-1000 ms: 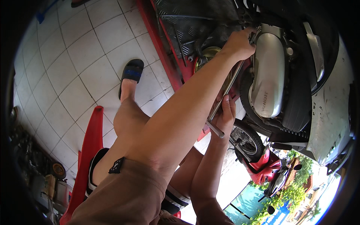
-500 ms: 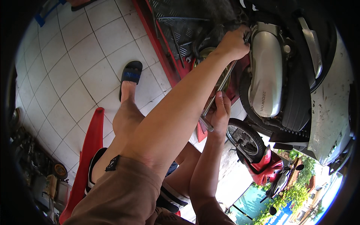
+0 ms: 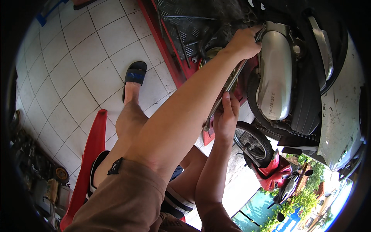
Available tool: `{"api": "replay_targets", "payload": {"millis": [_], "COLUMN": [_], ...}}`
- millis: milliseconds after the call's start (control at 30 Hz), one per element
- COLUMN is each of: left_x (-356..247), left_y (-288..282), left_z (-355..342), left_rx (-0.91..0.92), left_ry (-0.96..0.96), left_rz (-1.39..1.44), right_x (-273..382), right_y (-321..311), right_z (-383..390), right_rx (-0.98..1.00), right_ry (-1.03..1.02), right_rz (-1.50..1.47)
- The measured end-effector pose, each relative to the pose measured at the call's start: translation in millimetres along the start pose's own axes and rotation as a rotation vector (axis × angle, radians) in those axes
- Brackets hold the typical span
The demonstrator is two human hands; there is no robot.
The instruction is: The person uses a T-handle wrench to tighten a bolt on the underside of a white motorcycle. They repeatedly apply torque to the fastener while standing in a workshop environment.
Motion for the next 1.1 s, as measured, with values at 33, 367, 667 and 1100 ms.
{"api": "replay_targets", "payload": {"millis": [33, 367, 667, 1100], "left_x": [-1.4, -8.2, -13.3, -17.8], "left_y": [-0.3, 3.9, 2.7, -4.8], "left_z": [-0.2, 3.2, 3.8, -7.6], "left_rx": [0.020, 0.067, 0.102, 0.029], "left_ry": [-0.019, -0.012, -0.040, 0.092], "left_rz": [-0.008, -0.074, -0.149, -0.168], "right_x": [-0.2, -3.4, -0.5, 7.8], "right_y": [-0.4, -1.3, 1.4, 7.5], "right_z": [-1.0, -6.2, -9.7, -15.9], "right_rx": [0.000, 0.056, 0.073, 0.139], "right_ry": [-0.003, -0.028, -0.024, 0.017], "right_rz": [0.007, -0.021, -0.024, -0.013]}}
Point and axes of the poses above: each hand's wrist, its own z-axis away from the middle knuckle, its own y-axis out of the palm, x = y × z, the point moved 4 cm from there along -z, towards the middle knuckle, and after that the axes turned 4 degrees about -x, right-handed, at the moved point
